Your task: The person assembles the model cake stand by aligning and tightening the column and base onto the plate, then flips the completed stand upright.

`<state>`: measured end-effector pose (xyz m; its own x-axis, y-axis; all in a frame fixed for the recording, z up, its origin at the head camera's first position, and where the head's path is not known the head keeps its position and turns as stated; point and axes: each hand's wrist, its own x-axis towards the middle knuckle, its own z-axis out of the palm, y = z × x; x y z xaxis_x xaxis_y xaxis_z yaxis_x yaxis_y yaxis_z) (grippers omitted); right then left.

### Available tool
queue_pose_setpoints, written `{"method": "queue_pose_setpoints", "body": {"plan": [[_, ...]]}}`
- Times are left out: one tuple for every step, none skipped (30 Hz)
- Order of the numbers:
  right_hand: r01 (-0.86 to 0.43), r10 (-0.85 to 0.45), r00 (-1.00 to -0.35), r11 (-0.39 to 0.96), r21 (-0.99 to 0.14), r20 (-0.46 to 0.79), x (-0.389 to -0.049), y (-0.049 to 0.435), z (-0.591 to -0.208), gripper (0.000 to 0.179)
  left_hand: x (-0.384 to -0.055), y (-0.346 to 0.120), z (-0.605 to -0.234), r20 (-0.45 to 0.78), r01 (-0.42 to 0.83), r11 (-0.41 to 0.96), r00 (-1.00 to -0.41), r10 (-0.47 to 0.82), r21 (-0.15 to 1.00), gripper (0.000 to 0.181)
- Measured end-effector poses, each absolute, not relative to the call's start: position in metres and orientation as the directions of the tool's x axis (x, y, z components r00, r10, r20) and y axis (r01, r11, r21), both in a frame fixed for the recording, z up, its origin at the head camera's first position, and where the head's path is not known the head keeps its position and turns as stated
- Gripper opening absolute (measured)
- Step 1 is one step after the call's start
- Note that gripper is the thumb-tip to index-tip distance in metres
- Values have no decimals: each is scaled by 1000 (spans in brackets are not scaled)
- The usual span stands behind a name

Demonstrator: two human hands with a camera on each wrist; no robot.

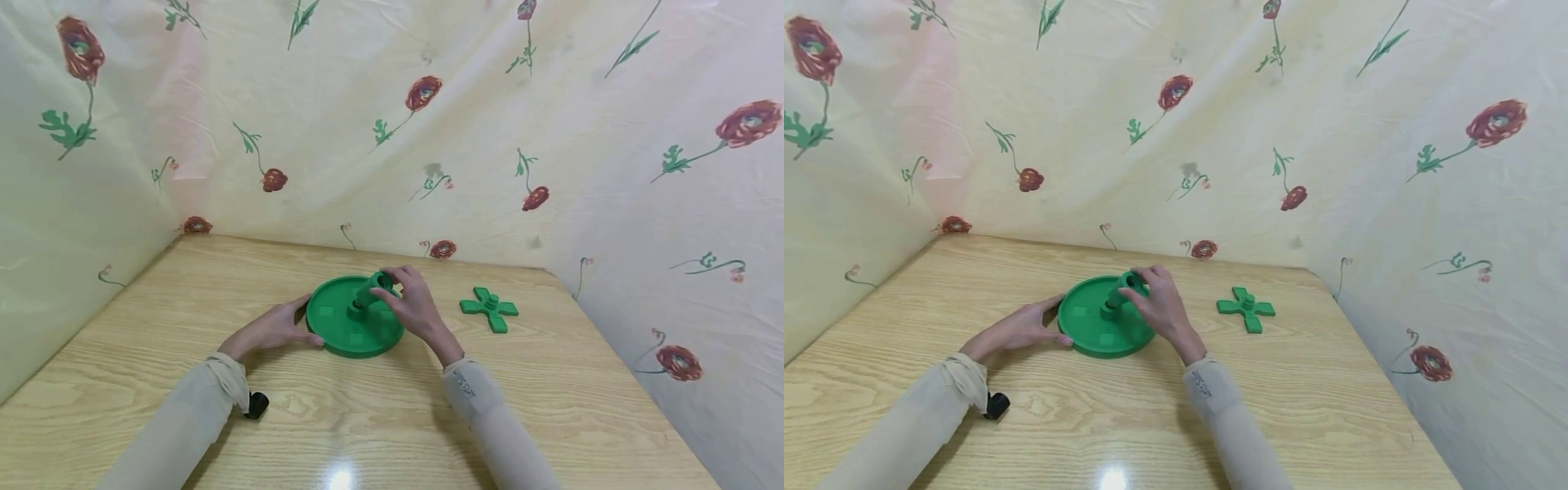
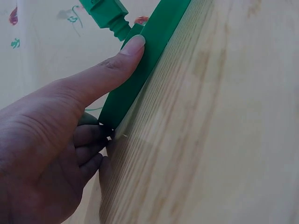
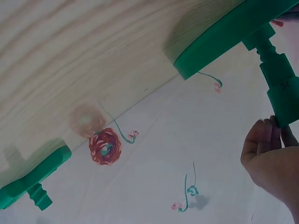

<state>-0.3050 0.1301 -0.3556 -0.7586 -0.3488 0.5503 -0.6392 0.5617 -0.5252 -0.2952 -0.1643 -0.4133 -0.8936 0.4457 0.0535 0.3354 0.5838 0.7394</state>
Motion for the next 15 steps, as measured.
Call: {"method": "queue_pose_setpoints", "body": {"plan": [[-638,-350,-760,563,-526,547,-306,129,-356,42,-295,-164,-414,53,335,584,-894,446,739,115],[-637,-352,-762,562,-528,544,-306,128,-356,42,-295,-164,-414,53,335,584,-893,446,739,115],[-636,-352,-763,561,-530,542,-307,127,-356,42,-295,-164,-414,52,335,584,-893,447,739,115],[-636,-353,-763,557,-534,541,-308,126,-356,43,-295,-164,-414,51,335,584,-893,447,739,115],[-636,-353,-764,555,-536,540,-308,125,-356,43,-295,-164,-414,50,335,584,-893,448,739,115],[-635,-354,-765,552,-540,538,-309,124,-357,43,-295,-164,-414,47,332,585,-893,448,740,115],[-635,-354,-765,551,-541,538,-309,123,-357,43,-295,-164,-414,46,331,585,-893,448,741,115],[-634,-354,-766,550,-543,536,-310,122,-357,44,-296,-164,-414,46,332,584,-892,449,741,115],[-633,-355,-767,550,-544,534,-310,122,-357,43,-296,-164,-414,46,331,584,-893,448,741,115],[-630,-354,-770,552,-547,530,-310,121,-357,44,-296,-164,-414,46,331,584,-893,448,741,115],[-626,-353,-774,554,-549,525,-310,120,-358,44,-296,-164,-414,46,332,584,-892,449,741,115],[-622,-352,-778,555,-552,521,-310,119,-358,44,-296,-164,-414,46,331,584,-893,448,741,115],[-616,-350,-782,558,-556,516,-311,118,-358,44,-296,-164,-414,48,334,583,-892,450,740,115],[-612,-349,-786,560,-558,511,-311,117,-358,45,-296,-164,-414,49,336,583,-891,451,740,115],[-609,-348,-788,561,-561,507,-311,116,-358,45,-296,-164,-414,47,335,582,-891,452,741,115]]}}
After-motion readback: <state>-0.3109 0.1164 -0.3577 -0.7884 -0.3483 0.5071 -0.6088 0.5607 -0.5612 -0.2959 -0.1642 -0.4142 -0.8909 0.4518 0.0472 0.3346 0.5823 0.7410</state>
